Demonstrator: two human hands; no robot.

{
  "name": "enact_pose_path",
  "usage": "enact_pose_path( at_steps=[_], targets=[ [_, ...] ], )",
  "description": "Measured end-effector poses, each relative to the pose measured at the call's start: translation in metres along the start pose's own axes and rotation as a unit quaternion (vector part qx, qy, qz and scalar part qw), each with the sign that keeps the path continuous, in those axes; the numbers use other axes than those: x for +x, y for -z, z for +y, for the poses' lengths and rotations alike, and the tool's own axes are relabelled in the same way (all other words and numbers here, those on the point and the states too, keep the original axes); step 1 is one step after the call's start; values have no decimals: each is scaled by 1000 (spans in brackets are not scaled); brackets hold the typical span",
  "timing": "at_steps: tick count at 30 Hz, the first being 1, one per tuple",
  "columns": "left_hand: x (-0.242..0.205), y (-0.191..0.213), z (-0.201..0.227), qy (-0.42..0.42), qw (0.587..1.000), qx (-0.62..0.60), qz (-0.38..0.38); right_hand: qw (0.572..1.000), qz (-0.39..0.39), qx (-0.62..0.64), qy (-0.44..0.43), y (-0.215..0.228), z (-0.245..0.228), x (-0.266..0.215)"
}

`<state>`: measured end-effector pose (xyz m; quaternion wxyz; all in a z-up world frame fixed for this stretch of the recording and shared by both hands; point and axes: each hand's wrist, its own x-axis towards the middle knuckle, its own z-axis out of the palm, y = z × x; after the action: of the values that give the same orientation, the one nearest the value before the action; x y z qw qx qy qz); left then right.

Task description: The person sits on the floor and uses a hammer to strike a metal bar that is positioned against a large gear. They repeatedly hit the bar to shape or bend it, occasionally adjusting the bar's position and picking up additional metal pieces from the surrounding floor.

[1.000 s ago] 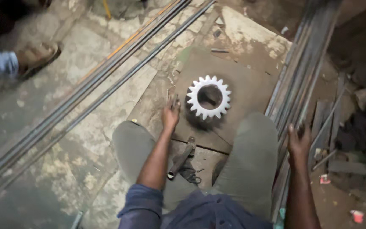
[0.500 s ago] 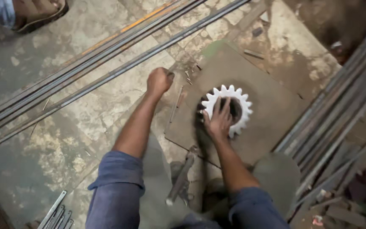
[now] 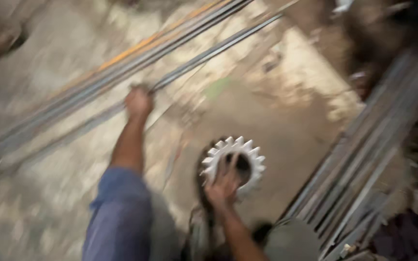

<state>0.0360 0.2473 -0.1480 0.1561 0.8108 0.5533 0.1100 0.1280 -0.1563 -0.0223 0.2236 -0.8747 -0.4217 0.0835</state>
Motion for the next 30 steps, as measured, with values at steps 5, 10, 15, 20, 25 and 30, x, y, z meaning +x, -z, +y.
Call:
enact_pose_path(
  at_steps=[5,10,15,20,25,30],
  targets=[
    [16,-2,-1,109,980,83,-142,999,-19,-46,6,10,2,9],
    [17,0,3,18,987,128,-100,994,-79,13,-71,4,10,6],
    [-3,9,0,-87,983,143,-76,994,-80,-27,-64,6,11,5],
    [-13,12,1,-92,988,123,-32,996,-58,34,-61,1,14,-1],
    [-13,14,12,-56,987,131,-69,997,-44,-19,-53,-1,16,-1],
    [-18,15,5,-83,979,155,-104,993,-87,-18,-72,-5,17,0]
  ],
)
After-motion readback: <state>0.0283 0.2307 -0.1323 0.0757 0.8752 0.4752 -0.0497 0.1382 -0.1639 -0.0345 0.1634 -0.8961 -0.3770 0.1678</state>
